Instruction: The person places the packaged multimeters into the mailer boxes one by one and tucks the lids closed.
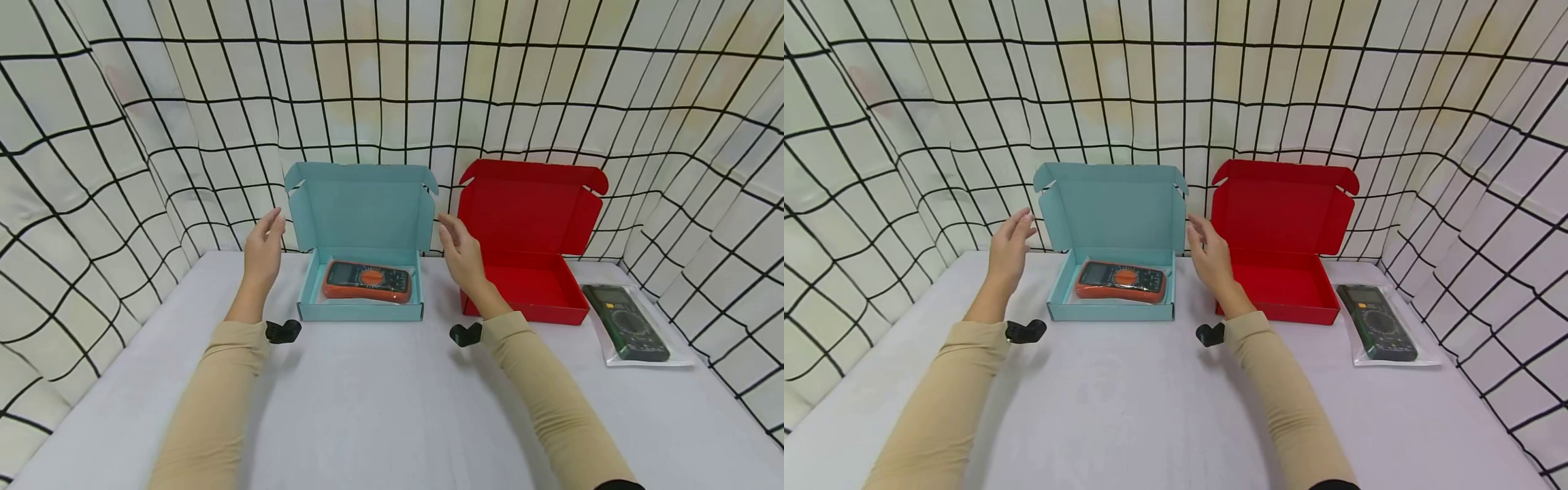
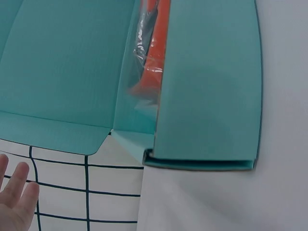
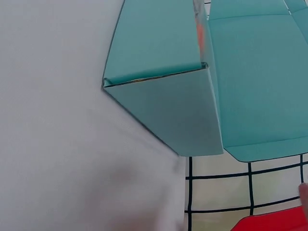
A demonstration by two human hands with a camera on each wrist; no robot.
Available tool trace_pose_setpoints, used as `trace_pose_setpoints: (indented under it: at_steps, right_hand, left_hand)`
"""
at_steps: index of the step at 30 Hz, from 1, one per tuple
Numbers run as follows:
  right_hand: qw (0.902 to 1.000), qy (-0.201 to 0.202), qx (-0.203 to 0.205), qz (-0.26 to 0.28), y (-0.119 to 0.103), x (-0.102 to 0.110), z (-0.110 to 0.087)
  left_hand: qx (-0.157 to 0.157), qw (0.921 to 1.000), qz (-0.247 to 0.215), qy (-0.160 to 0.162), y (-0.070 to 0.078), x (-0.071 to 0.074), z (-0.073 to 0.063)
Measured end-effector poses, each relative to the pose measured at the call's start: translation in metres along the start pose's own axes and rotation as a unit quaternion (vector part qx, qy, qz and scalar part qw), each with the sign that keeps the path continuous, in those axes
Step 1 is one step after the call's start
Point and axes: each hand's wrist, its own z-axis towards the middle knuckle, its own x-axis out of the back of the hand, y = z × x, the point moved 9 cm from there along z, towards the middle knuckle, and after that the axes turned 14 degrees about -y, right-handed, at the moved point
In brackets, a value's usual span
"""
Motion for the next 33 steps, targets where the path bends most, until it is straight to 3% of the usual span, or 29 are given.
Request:
trace_pose_setpoints:
  at_steps: [4,12,21,33]
  right_hand:
    - [0.9987,-0.021,-0.031,0.034,0.005,-0.006,0.003]
    - [0.9938,-0.038,-0.084,0.062,0.012,-0.013,0.008]
    - [0.9881,-0.063,-0.117,0.078,0.015,-0.025,0.010]
    - [0.9826,-0.071,-0.117,0.126,0.008,-0.028,0.010]
  left_hand:
    - [0.013,0.9990,-0.042,-0.001,-0.003,-0.003,0.005]
    - [0.042,0.9889,-0.133,-0.051,-0.010,-0.020,0.016]
    - [0.036,0.9858,-0.143,-0.081,-0.010,-0.032,0.019]
    - [0.059,0.9812,-0.151,-0.104,-0.009,-0.039,0.015]
